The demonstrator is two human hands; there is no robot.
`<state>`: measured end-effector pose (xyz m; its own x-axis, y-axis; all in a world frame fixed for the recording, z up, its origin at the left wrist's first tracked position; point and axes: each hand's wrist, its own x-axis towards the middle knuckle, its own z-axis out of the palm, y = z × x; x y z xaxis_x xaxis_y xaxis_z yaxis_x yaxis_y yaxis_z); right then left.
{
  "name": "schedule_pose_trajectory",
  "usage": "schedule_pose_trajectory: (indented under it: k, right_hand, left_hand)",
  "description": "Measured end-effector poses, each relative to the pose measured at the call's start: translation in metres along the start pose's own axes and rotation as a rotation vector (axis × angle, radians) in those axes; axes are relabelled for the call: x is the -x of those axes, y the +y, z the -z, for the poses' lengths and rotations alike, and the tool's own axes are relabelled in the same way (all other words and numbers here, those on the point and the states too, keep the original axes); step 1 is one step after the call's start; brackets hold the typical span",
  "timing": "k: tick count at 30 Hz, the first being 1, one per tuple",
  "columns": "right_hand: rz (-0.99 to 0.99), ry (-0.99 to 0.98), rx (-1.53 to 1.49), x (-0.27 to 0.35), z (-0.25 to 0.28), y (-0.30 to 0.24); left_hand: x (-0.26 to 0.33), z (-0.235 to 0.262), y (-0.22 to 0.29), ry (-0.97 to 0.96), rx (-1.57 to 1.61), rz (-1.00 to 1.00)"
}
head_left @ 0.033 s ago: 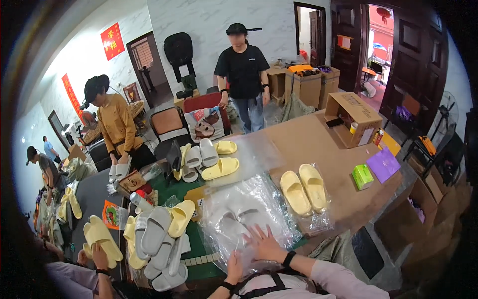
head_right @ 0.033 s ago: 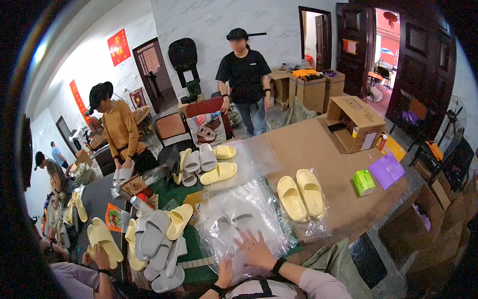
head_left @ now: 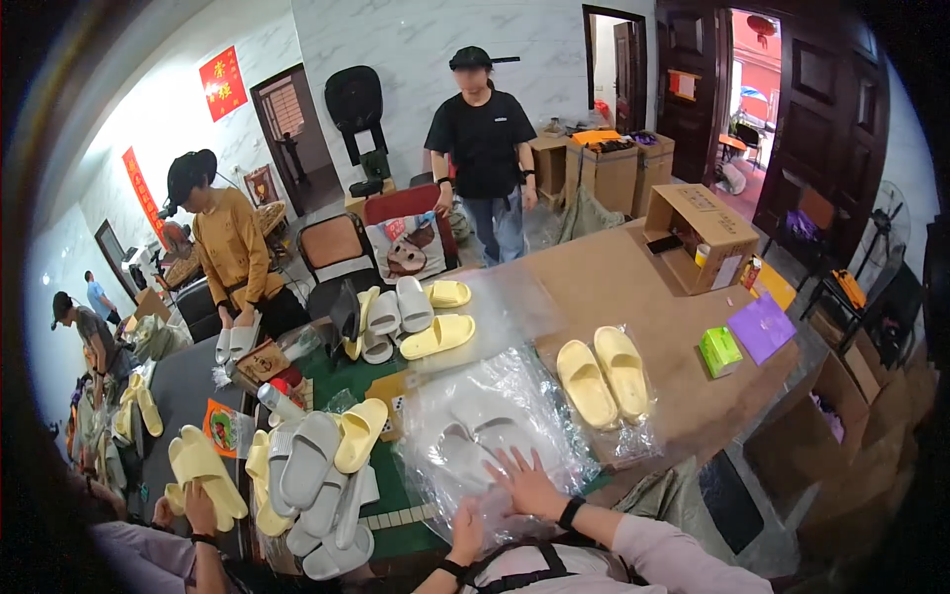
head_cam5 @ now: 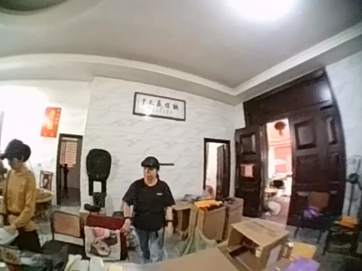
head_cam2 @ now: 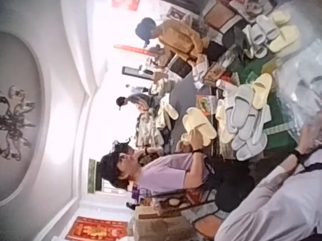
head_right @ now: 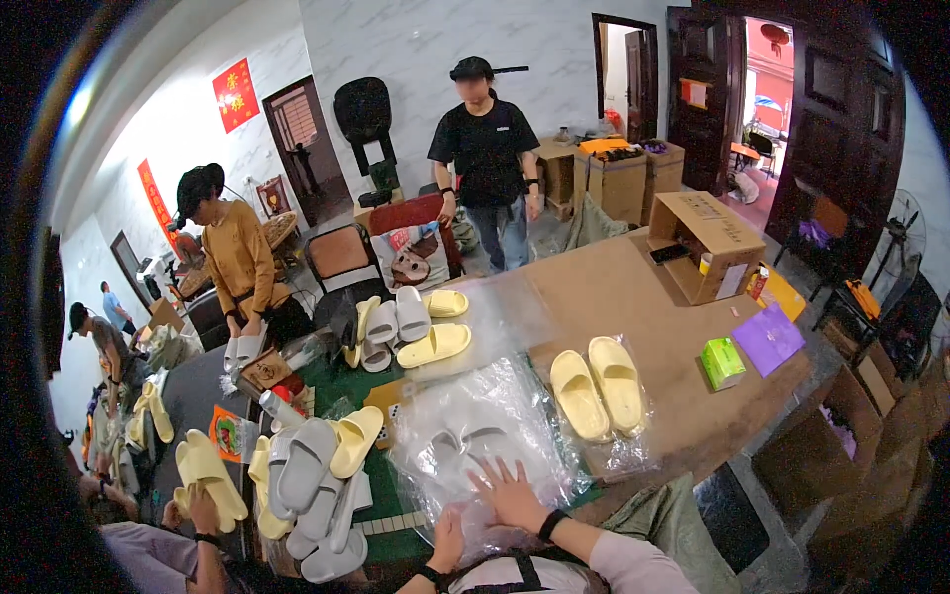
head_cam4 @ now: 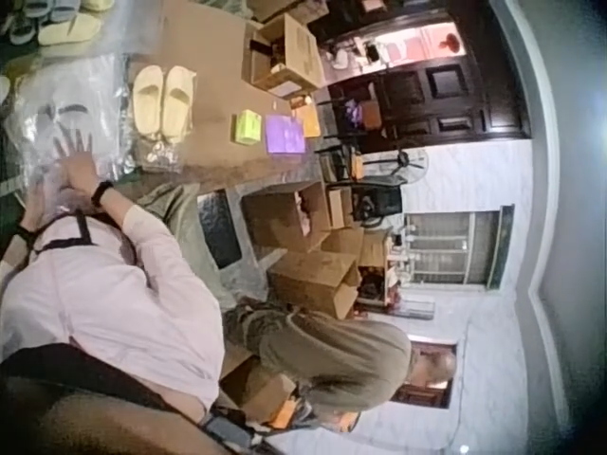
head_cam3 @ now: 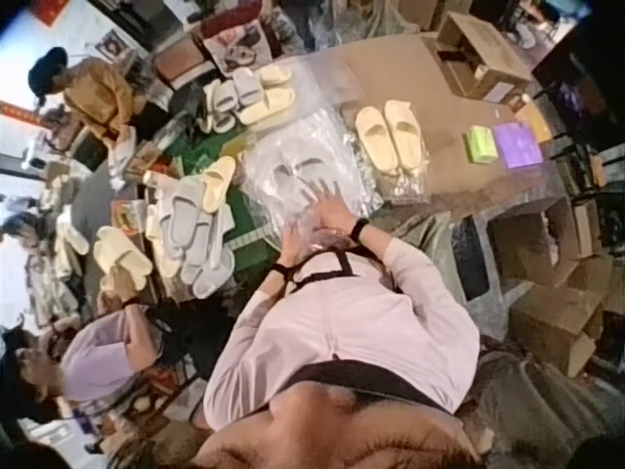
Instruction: Packing finished slippers into plastic bags in a production finishing area.
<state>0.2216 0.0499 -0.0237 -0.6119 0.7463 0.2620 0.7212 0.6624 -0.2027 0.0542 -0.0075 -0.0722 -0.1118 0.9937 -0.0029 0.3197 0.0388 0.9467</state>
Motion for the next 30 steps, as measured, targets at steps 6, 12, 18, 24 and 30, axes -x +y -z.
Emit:
schedule_pose_trajectory:
  k: [6,12,18,24,30]
  right_hand:
    - [-0.254,0.017,-0.291,-0.020,-0.041,0.014]
    - [-0.340,0.334,-0.555,-0.049,-0.013,0.029]
    - [-0.267,0.440,-0.469,-0.054,0.058,0.048]
    - [-0.288,0.661,0.004,-0.029,0.099,0.124]
    - [-0.474,0.252,0.244,0.007,0.067,0.202]
  left_hand:
    - [0.001,-0.006,0.048,-0.073,-0.003,-0.122]
    - [-0.017,-0.026,-0.026,0.094,-0.130,-0.103]
    - [-0.008,-0.029,-0.068,-0.483,-0.974,0.036]
    - [0.000,-0.020,-0.077,-0.536,-0.875,-0.022]
    - [0.000,-0.027,-0.081,-0.575,-0.923,-0.003]
